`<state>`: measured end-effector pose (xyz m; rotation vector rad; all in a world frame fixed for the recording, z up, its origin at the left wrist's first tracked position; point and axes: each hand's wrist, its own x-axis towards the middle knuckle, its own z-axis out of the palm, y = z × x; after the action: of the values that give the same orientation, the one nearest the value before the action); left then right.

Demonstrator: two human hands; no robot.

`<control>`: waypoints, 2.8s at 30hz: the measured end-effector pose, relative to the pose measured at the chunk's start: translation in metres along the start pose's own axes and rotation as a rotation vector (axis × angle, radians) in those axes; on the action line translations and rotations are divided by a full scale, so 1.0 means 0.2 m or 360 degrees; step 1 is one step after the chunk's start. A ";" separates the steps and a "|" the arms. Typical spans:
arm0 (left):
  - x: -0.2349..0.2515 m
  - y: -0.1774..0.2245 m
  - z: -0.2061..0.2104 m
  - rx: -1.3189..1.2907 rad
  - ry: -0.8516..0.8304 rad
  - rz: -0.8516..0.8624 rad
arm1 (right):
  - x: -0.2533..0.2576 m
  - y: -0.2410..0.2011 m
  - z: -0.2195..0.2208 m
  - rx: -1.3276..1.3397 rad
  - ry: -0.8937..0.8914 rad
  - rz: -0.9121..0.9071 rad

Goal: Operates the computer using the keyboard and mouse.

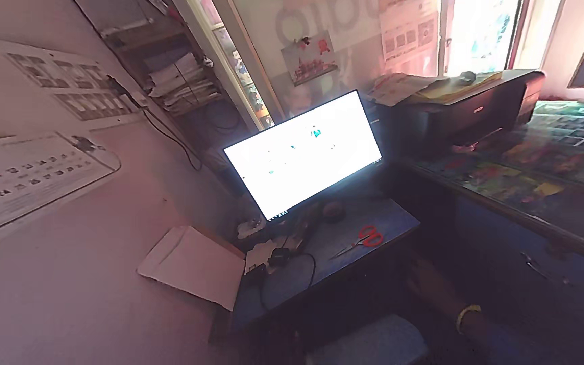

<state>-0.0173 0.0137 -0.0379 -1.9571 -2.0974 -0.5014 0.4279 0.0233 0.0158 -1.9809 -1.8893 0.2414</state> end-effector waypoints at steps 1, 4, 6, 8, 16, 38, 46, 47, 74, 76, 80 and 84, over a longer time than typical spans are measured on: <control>0.00 0.00 0.00 -0.0003 -0.0013 -0.0008 | 0.00 0.00 0.01 -0.0009 0.0023 -0.0010; 0.00 0.00 -0.01 -0.0004 -0.0055 -0.0008 | 0.00 0.01 0.01 -0.0002 0.0041 -0.0026; 0.00 0.01 -0.03 -0.0024 -0.0054 -0.0004 | 0.00 0.00 0.01 -0.0002 0.0024 -0.0016; -0.01 0.02 -0.05 -0.0035 -0.0046 -0.0010 | 0.00 0.00 0.00 -0.0009 0.0048 -0.0028; -0.06 0.37 -0.27 -0.0243 -0.0375 0.0275 | 0.00 -0.01 0.00 0.0048 -0.0040 0.0066; -0.16 0.76 -0.12 -0.0507 -0.0456 0.0952 | -0.01 0.00 -0.01 0.0002 0.0003 0.0042; -0.16 0.75 -0.09 -0.0524 -0.0410 0.0955 | 0.00 0.01 0.01 -0.0009 0.0006 0.0021; -0.16 0.75 -0.08 -0.0519 -0.0406 0.0958 | 0.00 0.02 0.01 -0.0011 0.0020 0.0015; -0.16 0.77 -0.07 -0.0464 -0.0335 0.0786 | 0.02 0.05 0.05 0.0016 0.0066 0.0001; -0.17 0.77 -0.07 -0.0476 -0.0328 0.0774 | 0.02 0.04 0.05 0.0010 0.0038 0.0006; -0.16 0.77 -0.06 -0.0456 -0.0341 0.0776 | 0.02 0.04 0.04 0.0029 0.0018 0.0018; -0.16 0.76 -0.05 -0.0475 -0.0395 0.0742 | 0.01 0.03 0.04 0.0047 0.0037 0.0002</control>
<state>0.1365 -0.0124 -0.0269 -2.7002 -1.6682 -0.5163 0.4311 0.0260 0.0065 -1.9573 -1.8598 0.2437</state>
